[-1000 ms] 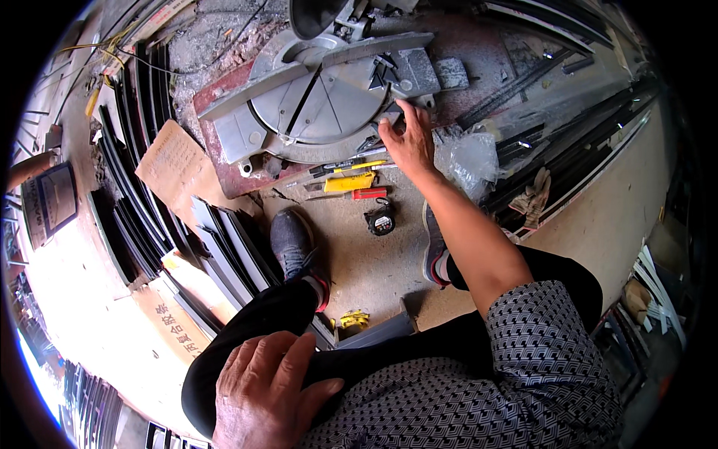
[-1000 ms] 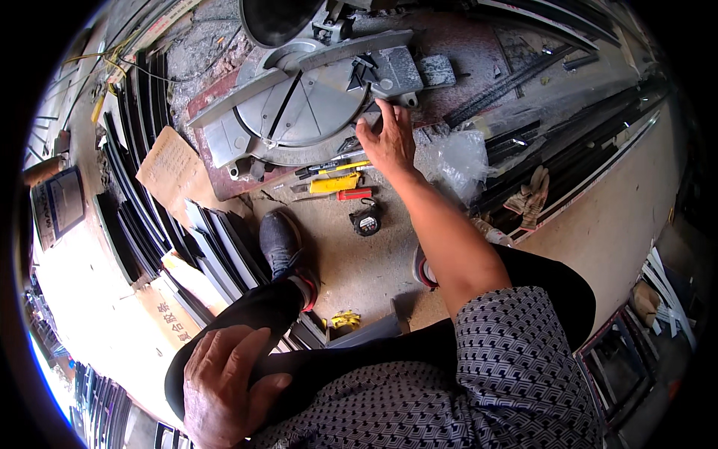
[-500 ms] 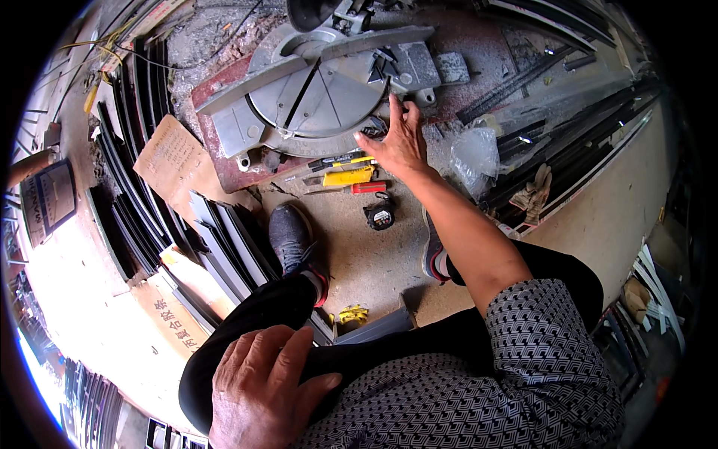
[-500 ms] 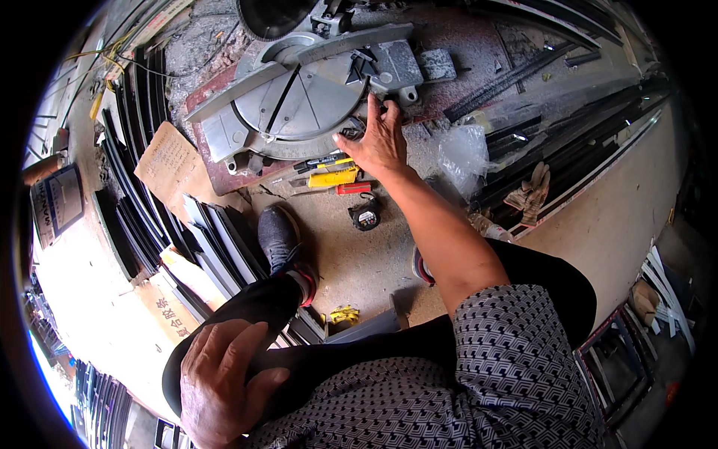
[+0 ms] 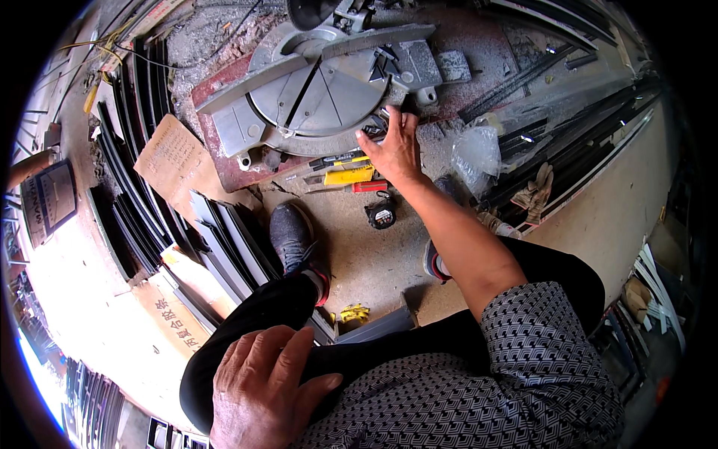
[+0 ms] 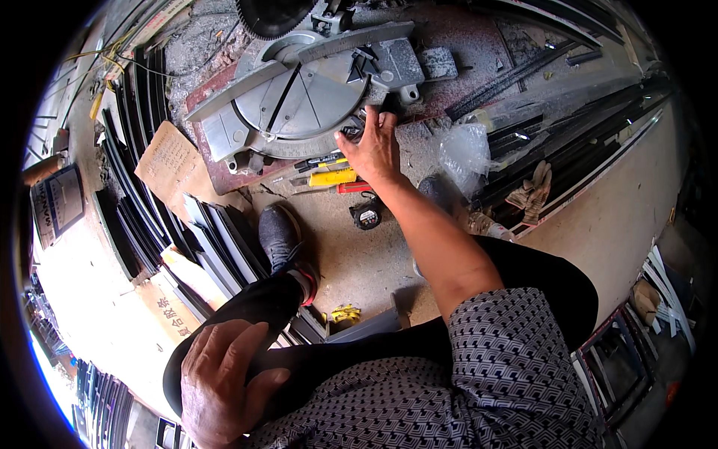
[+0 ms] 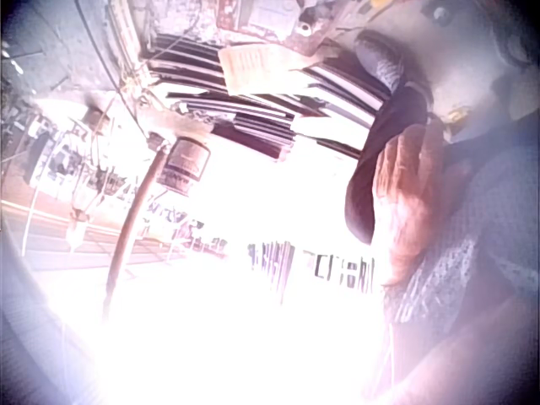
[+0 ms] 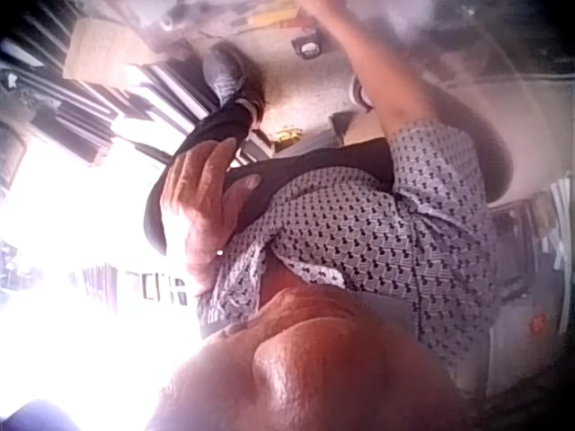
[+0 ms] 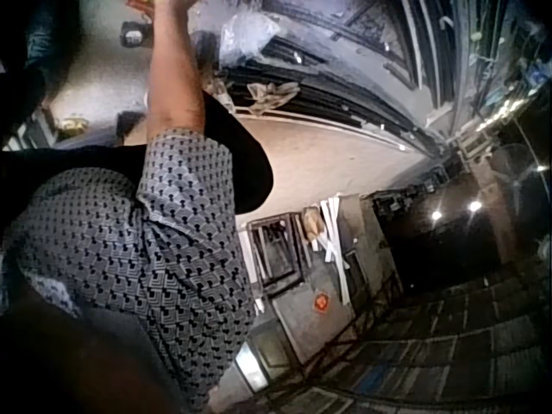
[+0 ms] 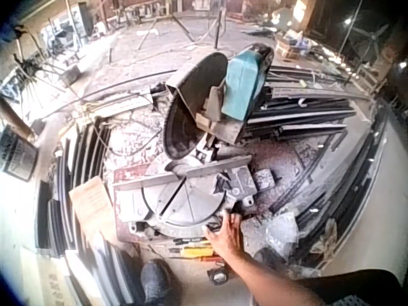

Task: The person uses a miter saw to cut several metal profiles. They position the profiles on the saw's base, lower the blade to cut, and then remove the cut pieces. The person repeats this process for multiple profiles, occasionally adjusting the saw or the material.

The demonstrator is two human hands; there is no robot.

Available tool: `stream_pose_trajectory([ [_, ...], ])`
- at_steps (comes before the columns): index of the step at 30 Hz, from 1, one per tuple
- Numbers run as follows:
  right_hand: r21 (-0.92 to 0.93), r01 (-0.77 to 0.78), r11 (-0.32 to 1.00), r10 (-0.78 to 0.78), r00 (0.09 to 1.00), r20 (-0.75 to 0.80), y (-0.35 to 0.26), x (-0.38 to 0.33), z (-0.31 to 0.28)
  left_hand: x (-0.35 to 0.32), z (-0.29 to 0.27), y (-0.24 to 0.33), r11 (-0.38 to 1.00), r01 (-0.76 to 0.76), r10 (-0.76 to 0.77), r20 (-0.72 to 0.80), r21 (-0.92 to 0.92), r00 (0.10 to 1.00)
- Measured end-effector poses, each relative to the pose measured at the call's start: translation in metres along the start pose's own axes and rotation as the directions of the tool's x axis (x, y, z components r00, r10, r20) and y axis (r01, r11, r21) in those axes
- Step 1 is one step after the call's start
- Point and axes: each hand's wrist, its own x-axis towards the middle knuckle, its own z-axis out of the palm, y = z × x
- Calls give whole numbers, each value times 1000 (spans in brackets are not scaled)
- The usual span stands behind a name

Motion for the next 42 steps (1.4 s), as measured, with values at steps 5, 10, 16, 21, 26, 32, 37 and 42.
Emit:
stream_pose_trajectory([
  [5, 24, -63, 998, 64, 998, -20, -6, -5, 7, -1, 1, -3, 1000, -5, 5, 11, 0, 1000],
  [10, 81, -130, 988, 137, 987, -85, -14, -8, 14, -2, 1, -4, 999, -15, 15, 23, 28, 1000],
  [16, 120, -137, 983, 153, 980, -129, -18, -12, 17, 0, 0, -2, 1000, -4, 4, 16, 4, 1000],
  [21, 159, -242, 957, 262, 957, -121, -29, -12, 20, -2, 0, -3, 1000, -19, 18, 23, 22, 1000],
  [26, 215, -282, 935, 320, 931, -173, -18, -13, 38, 2, -1, -2, 1000, -22, 21, 31, 19, 999],
  [32, 383, -253, 889, 325, 935, -138, -8, -15, 46, 0, -1, -1, 1000, -24, 24, 11, 5, 1000],
  [37, 402, -272, 874, 348, 929, -128, -13, -15, 41, -1, -1, 0, 1000, -11, 11, 9, 1, 1000],
  [42, 548, -336, 766, 433, 900, -53, 4, -12, 51, 1, -1, 0, 1000, -26, 26, 0, -1, 1000],
])
